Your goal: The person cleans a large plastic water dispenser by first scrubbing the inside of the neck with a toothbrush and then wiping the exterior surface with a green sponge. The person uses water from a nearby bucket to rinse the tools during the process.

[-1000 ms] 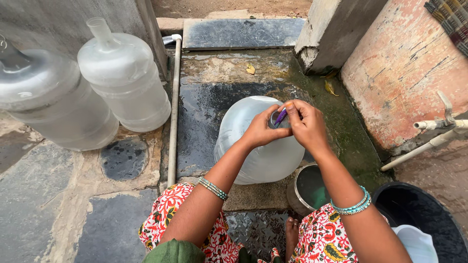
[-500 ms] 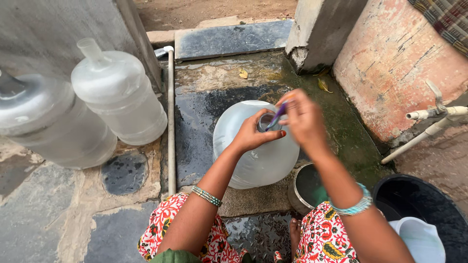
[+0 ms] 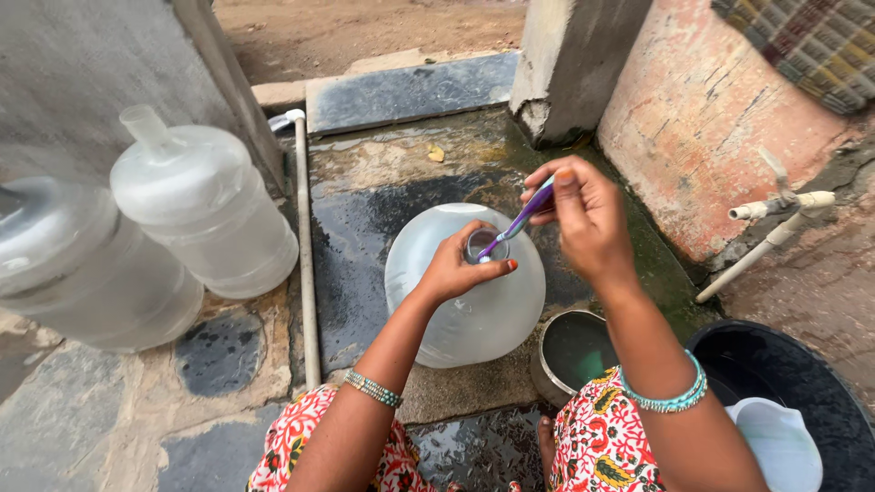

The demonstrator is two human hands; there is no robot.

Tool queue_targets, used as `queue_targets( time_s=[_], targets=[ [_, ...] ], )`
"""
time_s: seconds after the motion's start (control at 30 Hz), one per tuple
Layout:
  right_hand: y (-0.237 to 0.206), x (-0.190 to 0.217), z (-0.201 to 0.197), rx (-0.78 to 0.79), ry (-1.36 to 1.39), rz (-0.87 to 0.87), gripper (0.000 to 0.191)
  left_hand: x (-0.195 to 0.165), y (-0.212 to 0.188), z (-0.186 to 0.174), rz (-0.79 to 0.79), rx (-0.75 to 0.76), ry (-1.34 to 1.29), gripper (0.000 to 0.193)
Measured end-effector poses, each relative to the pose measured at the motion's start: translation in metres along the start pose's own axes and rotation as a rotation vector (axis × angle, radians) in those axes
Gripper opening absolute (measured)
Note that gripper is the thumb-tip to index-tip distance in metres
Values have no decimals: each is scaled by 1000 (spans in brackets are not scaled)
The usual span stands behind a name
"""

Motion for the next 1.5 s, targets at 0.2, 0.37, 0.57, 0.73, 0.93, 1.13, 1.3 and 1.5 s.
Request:
queue_targets(
  time_s=[0.2, 0.37, 0.57, 0.73, 0.93, 1.13, 1.3, 1.5],
  targets=[
    [-1, -37, 43, 17, -281, 51, 23, 4, 0, 4, 62, -15, -60, 72],
    [5, -51, 49, 82, -265, 116, 23, 12, 4, -3, -74, -12, -163, 69],
    [-4, 4, -5, 3, 27, -71, 34, -1, 1, -14, -15, -37, -13, 56],
    [-9, -23, 24, 121, 18, -35, 37, 12, -5, -6, 26, -22, -46, 56],
    [-15, -62, 66, 129, -76, -22, 38, 24, -2, -3, 158, -48, -69, 58],
    [-15, -63, 61, 2, -74, 20, 35, 30, 2, 7, 96, -41, -59, 67],
    [-18, -58, 61, -27, -99, -12, 35, 23, 4, 8, 156, -58, -72, 73],
    [-21, -59, 57, -85, -16, -48, 39, 22, 0, 11, 141, -97, -71, 57]
  ],
)
Point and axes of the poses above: each hand's wrist, its own y-axis towards the middle knuckle, its own z-axis out of the palm, x = y × z, the point moved 7 cm from there along y, towards the middle knuckle, and after that the axes turned 9 degrees about z, right-handed, at the moved point
